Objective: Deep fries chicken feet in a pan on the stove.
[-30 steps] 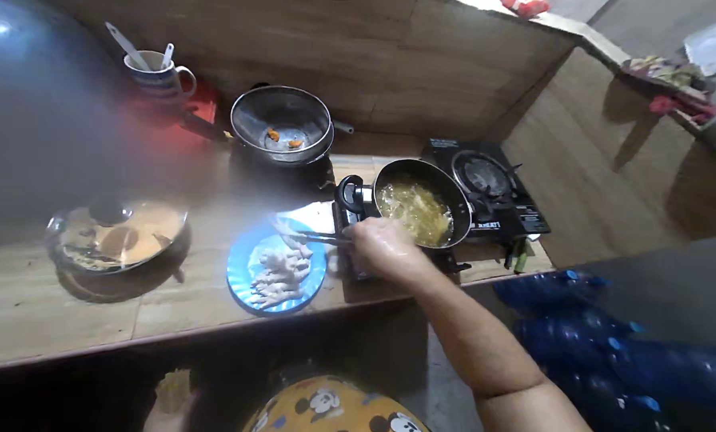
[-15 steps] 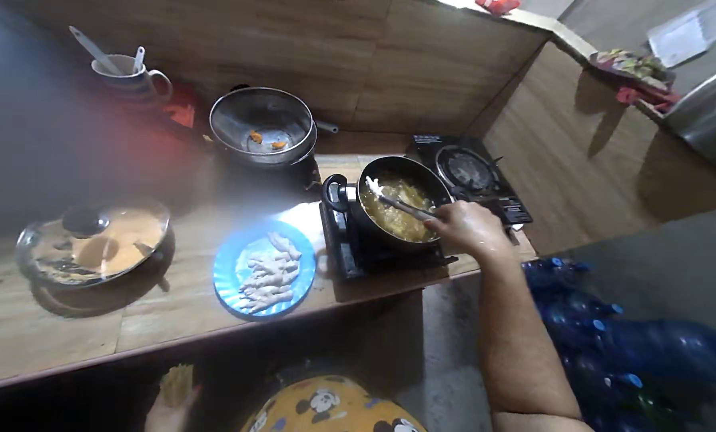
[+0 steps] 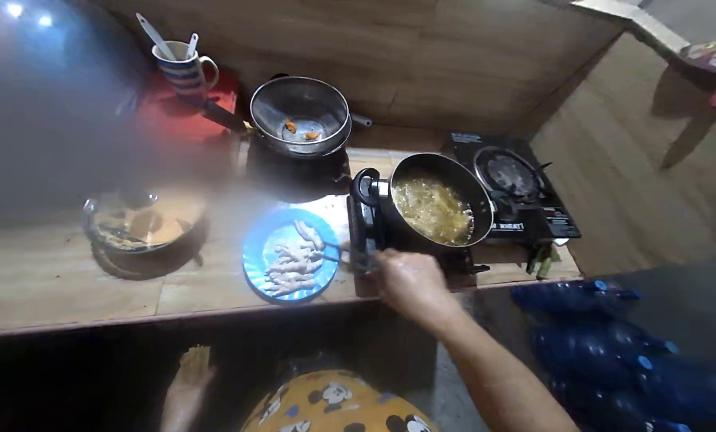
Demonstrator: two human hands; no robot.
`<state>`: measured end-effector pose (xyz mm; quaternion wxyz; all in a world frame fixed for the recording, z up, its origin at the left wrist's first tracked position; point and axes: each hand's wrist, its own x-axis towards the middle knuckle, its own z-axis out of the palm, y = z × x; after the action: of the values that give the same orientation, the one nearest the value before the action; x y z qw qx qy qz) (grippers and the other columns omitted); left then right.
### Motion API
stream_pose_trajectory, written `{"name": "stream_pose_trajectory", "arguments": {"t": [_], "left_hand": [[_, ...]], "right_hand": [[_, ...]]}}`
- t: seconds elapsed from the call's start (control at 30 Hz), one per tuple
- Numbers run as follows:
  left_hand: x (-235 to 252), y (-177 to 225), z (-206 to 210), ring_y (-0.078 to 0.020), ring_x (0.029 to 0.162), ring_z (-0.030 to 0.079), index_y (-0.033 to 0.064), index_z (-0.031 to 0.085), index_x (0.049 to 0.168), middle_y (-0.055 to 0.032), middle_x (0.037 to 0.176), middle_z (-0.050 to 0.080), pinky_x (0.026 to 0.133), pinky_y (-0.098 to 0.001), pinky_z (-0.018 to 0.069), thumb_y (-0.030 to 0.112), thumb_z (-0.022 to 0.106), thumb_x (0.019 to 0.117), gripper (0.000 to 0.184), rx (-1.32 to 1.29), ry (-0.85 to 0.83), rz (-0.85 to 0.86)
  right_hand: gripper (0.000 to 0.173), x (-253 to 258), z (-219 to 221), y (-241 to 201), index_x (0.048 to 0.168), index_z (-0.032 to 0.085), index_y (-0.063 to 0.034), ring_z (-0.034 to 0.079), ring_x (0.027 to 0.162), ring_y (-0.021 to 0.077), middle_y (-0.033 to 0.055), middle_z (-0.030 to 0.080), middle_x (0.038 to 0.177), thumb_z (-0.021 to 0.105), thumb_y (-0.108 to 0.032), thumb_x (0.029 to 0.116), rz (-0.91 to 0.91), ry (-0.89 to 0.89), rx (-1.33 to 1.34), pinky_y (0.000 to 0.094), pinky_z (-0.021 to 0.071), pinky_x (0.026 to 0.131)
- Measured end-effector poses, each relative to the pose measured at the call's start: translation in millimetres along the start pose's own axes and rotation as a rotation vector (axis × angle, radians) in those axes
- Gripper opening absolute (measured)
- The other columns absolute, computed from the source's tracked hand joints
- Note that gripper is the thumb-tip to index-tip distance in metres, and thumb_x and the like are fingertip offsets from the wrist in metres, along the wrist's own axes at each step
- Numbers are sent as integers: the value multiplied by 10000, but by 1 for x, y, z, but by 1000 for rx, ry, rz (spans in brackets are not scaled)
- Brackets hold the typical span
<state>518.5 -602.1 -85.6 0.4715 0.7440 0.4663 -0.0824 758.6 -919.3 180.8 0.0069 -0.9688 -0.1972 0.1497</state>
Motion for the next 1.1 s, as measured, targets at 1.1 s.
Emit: {"name": "stream_pose_trajectory", "arguments": {"t": [1.1], "left_hand": [[6, -6, 13, -373, 1307, 547, -124, 379, 1490, -337, 1414, 522, 1126, -473, 419, 108, 740, 896, 733, 23, -34, 38]], "right_hand": [[202, 30, -114, 164, 1150, 740, -77, 699, 992, 483, 228, 733, 1072, 627, -199, 1036, 240, 190, -390, 683, 507, 775]]}}
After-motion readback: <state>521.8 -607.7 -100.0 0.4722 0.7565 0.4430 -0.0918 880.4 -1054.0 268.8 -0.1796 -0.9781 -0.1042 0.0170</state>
